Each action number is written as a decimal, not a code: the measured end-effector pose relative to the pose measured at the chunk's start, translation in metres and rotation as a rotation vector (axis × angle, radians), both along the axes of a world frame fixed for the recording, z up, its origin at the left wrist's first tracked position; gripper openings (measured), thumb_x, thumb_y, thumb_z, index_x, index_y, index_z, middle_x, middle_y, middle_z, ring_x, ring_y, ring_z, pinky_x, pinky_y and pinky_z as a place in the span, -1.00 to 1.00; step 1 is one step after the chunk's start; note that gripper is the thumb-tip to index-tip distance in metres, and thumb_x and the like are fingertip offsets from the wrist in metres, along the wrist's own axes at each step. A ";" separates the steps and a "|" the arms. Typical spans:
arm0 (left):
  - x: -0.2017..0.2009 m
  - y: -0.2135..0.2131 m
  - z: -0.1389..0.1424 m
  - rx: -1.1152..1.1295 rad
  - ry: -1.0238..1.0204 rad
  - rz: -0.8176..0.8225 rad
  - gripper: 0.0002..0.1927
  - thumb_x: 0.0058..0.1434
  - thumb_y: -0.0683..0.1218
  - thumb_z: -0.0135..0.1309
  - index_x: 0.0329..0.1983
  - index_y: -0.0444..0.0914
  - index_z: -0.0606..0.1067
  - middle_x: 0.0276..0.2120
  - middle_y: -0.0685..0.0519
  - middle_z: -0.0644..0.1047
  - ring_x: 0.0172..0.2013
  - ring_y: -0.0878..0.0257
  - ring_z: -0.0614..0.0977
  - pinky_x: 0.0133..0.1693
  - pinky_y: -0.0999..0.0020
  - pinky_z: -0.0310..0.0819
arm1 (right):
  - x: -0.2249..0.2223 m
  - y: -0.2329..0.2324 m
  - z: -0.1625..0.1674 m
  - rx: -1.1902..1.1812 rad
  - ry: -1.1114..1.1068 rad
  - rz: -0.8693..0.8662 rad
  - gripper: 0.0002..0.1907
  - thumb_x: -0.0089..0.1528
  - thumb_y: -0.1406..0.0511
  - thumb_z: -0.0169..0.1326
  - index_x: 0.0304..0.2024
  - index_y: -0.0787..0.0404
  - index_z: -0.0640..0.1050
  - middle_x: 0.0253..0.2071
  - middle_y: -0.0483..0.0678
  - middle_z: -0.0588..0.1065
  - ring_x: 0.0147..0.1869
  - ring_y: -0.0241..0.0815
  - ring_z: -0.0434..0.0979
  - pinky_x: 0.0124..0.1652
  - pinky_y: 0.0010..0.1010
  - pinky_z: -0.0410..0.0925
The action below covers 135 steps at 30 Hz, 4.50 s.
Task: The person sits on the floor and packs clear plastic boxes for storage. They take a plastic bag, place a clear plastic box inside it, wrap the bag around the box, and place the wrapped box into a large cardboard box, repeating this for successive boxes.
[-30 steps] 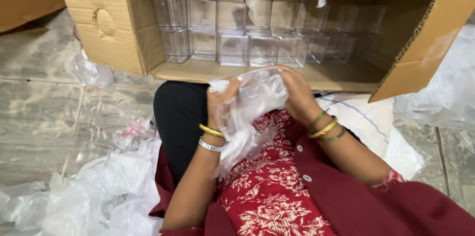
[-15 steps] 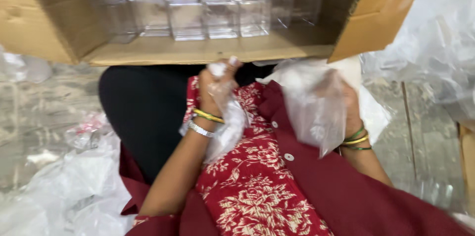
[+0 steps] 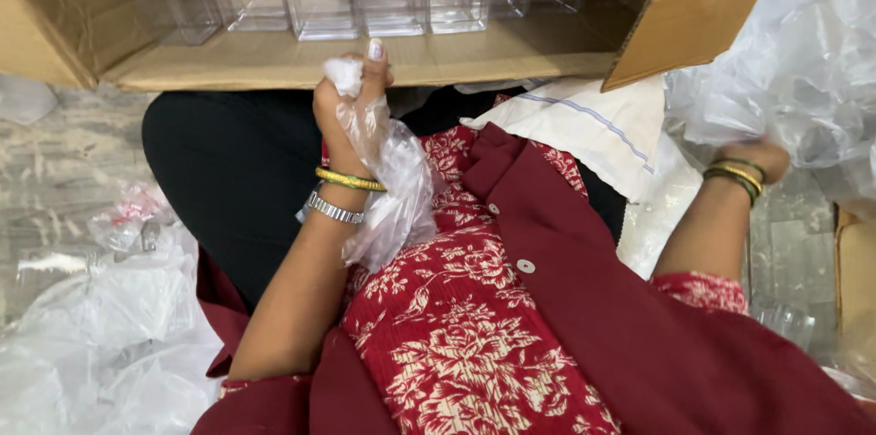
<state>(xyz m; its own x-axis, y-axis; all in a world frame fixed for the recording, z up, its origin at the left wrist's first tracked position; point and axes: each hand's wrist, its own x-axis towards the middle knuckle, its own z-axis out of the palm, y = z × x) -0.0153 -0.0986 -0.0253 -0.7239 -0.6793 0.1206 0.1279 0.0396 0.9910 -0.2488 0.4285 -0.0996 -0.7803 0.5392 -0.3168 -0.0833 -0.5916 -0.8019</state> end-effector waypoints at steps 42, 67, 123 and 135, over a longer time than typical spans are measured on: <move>0.054 -0.064 0.019 0.684 0.302 -0.073 -0.77 0.46 -0.11 0.24 -0.24 -0.31 0.47 -0.33 0.12 0.53 -0.35 0.40 0.50 -0.29 0.40 0.44 | 0.178 -0.427 0.085 0.396 0.360 1.427 -0.78 0.50 0.25 0.12 -0.14 0.30 0.59 -0.30 -0.22 0.51 -0.26 -0.49 0.40 -0.25 -0.62 0.30; -0.060 -0.189 -0.046 -0.656 -0.615 -0.126 -0.70 0.24 -0.01 0.09 -0.30 -0.39 0.58 -0.29 -0.37 0.58 -0.18 -0.30 0.61 -0.15 -0.08 0.50 | 0.062 -0.559 0.017 1.508 0.684 1.039 -0.51 0.06 0.56 0.12 0.03 0.11 0.59 -0.09 0.17 0.36 -0.09 0.16 0.49 -0.08 -0.16 0.42; 0.011 -0.020 0.008 0.404 0.132 -0.308 -0.75 0.46 -0.21 0.10 0.14 -0.41 0.58 -0.08 0.05 0.61 -0.12 0.40 0.57 -0.07 0.48 0.46 | 0.076 -0.003 0.013 -0.233 0.542 0.827 -0.62 0.32 -0.05 -0.11 -0.16 0.08 0.44 0.04 0.00 0.57 0.23 0.22 0.54 0.19 0.35 0.32; 0.010 -0.023 0.010 0.466 0.163 -0.206 -0.85 0.36 -0.28 0.20 -0.03 -0.40 0.56 -0.16 0.02 0.60 -0.17 0.33 0.58 -0.09 0.39 0.49 | 0.055 0.037 0.010 0.206 0.123 0.012 -0.95 0.43 0.36 0.01 -0.09 0.20 0.40 -0.05 0.14 0.49 0.03 0.03 0.52 0.12 -0.05 0.40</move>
<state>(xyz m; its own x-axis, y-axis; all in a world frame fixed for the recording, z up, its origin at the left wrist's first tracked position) -0.0054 -0.1214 -0.0151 -0.8448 -0.5337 -0.0380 0.2404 -0.4421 0.8642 -0.1940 0.4660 -0.0897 -0.8132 0.5728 -0.1031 -0.1815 -0.4178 -0.8902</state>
